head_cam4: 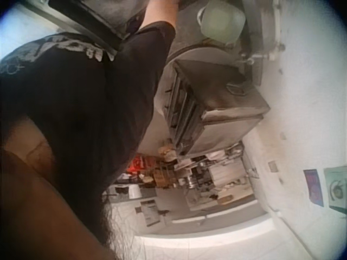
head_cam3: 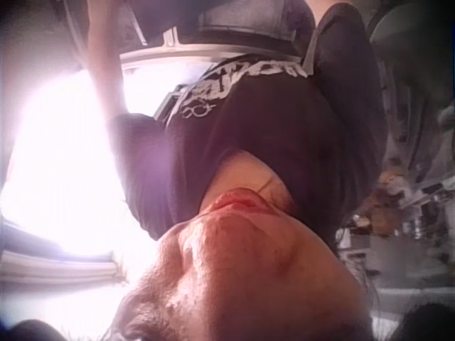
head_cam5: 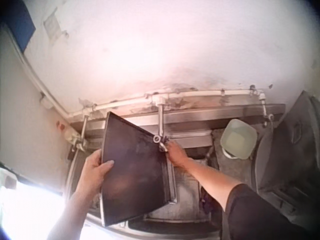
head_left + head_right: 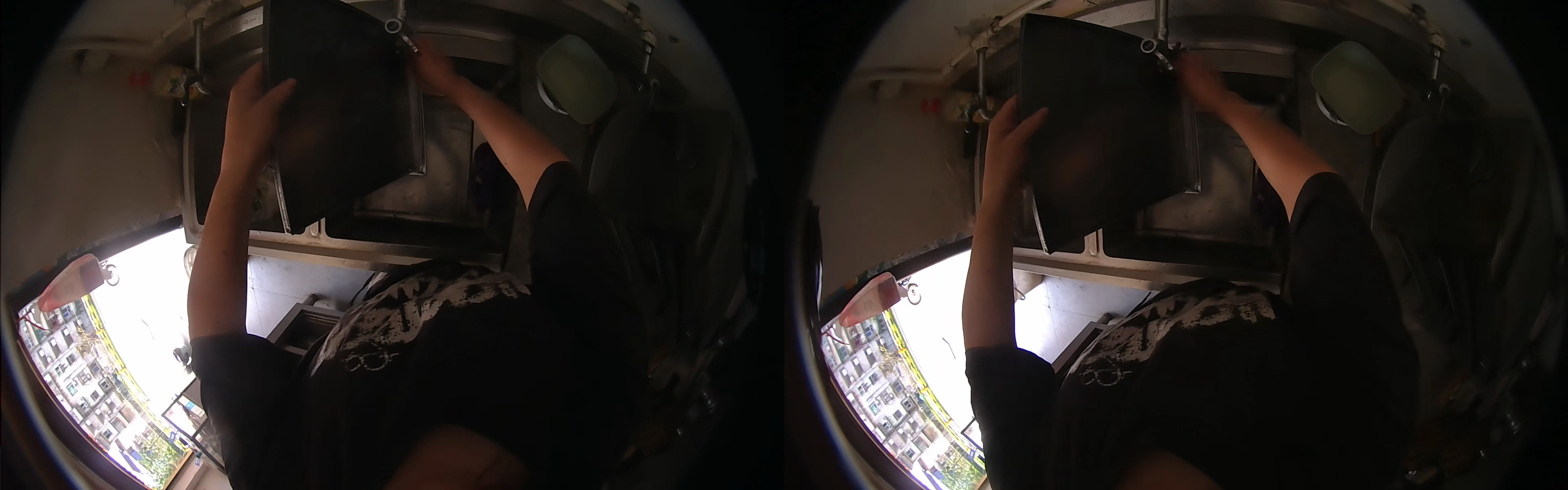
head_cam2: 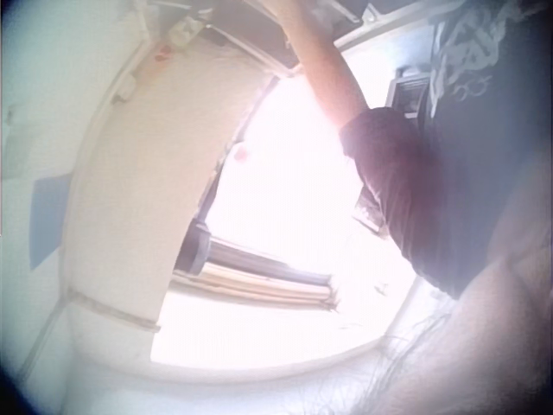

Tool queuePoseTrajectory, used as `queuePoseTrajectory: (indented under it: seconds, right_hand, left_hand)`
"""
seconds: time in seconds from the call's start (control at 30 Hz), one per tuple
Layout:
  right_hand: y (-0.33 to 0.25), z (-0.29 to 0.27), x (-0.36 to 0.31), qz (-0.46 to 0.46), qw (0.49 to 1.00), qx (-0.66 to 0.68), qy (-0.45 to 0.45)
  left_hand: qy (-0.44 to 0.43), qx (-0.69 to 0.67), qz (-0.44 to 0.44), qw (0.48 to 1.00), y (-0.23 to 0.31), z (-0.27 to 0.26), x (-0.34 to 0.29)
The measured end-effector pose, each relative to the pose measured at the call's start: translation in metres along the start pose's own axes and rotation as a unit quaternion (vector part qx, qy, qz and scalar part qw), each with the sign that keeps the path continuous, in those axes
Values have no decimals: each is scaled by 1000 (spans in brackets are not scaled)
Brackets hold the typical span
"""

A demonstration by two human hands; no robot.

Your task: The person cleans a green bowl in the sink, then wipes a stainless steel counter and a metal tray with a purple cloth. They rinse the cloth and continue wiping the tray and sink area.

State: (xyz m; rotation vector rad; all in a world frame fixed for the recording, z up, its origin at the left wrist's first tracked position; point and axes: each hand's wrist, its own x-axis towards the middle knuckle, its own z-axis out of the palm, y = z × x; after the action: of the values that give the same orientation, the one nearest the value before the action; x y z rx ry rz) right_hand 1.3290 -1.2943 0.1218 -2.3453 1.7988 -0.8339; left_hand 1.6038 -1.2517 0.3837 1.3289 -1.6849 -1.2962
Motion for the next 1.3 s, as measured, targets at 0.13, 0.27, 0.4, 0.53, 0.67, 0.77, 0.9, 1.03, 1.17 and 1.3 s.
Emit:
queuePoseTrajectory:
  seconds: [0.13, 0.27, 0.4, 0.53, 0.67, 0.77, 0.9, 1.03, 1.17, 1.3]
  right_hand:
    - [17, 1, 15, 55, 998, -3, -34]
    - [-2, 9, -13, 10, 992, -126, -23]
    - [-65, 10, -91, -73, 990, -96, -78]
    - [-108, 2, -131, -142, 980, 52, -129]
    - [-44, -12, -67, -105, 989, -87, -63]
    - [-1, -16, -16, 10, 975, -210, -74]
    - [-34, -10, -50, -41, 981, -181, -61]
    - [-106, 1, -125, -138, 985, -46, -91]
    - [-85, -9, -103, -104, 986, -43, -120]
    - [-45, -25, -60, -60, 992, -108, -18]
  left_hand:
    - [35, 65, 42, 996, -2, 21, 12]
    - [36, 38, 55, 997, 9, 35, 11]
    - [8, -36, 9, 999, 31, 41, 20]
    - [-18, -17, 14, 1000, 45, 45, 23]
    - [-12, 16, 39, 999, 45, 50, 26]
    - [-14, 18, 49, 999, 45, 52, 31]
    - [-46, -1, 63, 997, 50, 53, 37]
    - [-64, 3, 81, 995, 56, 51, 40]
    - [-60, -55, 56, 995, 56, 53, 33]
    - [-62, -46, 75, 994, 59, 57, 33]
